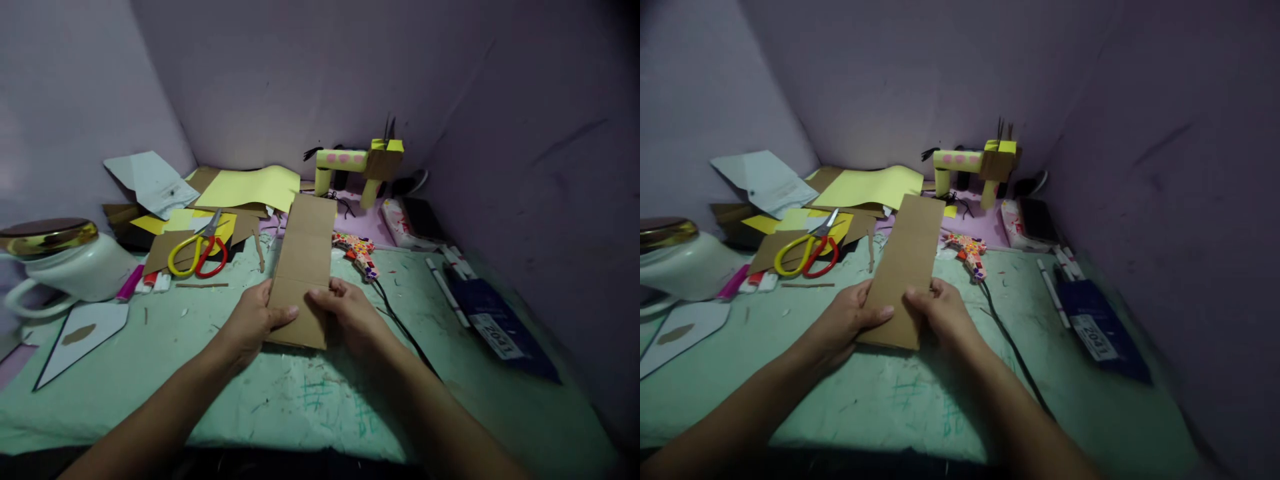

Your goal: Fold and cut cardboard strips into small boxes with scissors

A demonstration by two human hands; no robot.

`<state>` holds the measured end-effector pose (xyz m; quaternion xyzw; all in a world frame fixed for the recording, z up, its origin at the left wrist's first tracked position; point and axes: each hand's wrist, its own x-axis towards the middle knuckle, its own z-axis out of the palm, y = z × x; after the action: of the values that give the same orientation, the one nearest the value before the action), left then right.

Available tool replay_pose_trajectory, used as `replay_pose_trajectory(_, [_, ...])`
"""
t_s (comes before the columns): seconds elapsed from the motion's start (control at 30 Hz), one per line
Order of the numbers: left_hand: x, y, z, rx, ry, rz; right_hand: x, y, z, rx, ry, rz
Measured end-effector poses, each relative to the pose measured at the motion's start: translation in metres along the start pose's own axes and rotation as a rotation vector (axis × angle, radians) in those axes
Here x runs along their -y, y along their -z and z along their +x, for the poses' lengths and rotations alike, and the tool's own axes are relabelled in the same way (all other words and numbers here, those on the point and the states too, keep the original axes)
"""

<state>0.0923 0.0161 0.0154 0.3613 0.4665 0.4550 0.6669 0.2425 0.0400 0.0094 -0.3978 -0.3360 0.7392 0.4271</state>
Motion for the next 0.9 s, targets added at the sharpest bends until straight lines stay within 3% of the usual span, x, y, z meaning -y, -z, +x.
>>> replay_pose_trajectory(0.1, [-0.002, 0.005, -0.003, -0.026, 0.066, 0.009, -0.007, 0.002, 0.001, 0.068, -0.074, -0.053])
replay_pose_trajectory(0.3, [-0.001, 0.012, -0.01, 0.032, 0.192, -0.019, -0.011, 0.006, 0.007, 0.096, -0.155, -0.08])
replay_pose_trajectory(0.9, [0.001, 0.011, -0.01, 0.02, 0.203, 0.058, -0.008, 0.005, 0.007, 0.133, -0.149, -0.188])
